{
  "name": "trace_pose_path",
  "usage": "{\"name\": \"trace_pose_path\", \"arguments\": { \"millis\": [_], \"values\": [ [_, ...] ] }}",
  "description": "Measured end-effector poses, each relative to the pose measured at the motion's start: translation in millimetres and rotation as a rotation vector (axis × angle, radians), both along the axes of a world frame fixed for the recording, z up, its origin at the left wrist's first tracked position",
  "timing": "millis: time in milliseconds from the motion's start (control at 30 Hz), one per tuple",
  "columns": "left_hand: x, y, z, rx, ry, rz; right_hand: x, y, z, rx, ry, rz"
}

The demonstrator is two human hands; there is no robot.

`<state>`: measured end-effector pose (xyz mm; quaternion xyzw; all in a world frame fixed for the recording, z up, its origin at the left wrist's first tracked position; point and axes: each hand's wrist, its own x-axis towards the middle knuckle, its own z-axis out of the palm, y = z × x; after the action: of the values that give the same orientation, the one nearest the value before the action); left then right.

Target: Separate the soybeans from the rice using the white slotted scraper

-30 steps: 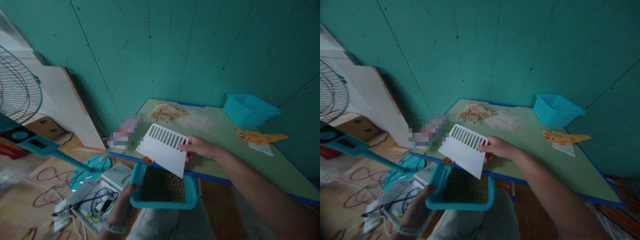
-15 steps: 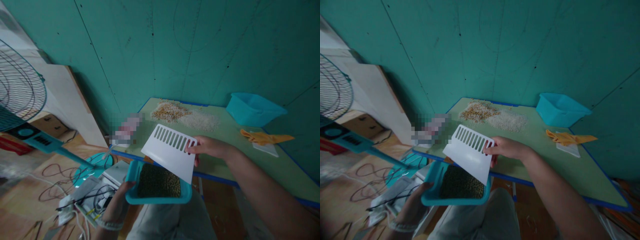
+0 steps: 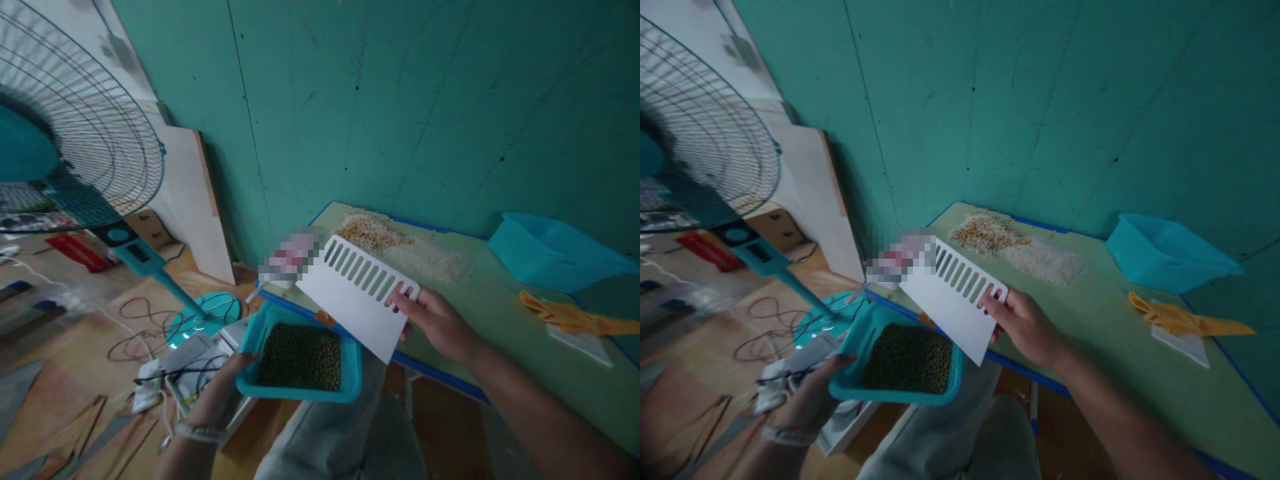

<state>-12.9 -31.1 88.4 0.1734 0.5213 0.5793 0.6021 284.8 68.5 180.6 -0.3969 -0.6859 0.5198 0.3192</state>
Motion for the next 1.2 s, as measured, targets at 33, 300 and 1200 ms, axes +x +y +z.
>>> {"name": "trace_pose_path", "arguments": {
  "millis": [33, 300, 1200],
  "values": [
    [-1, 0, 1.5, 0.009, 0.003, 0.004, -3, -7, 3.4, 0.068, -0.065, 0.017],
    [-4, -1, -5.4, 0.046, -0.013, -0.065, -25, -21, 35.9, 0.716, -0.524, 0.135],
    [-5, 1, -12.6, 0.058, -0.128, -0.075, -11, -15, 48.5, 0.805, -0.603, 0.112]
  ]
}}
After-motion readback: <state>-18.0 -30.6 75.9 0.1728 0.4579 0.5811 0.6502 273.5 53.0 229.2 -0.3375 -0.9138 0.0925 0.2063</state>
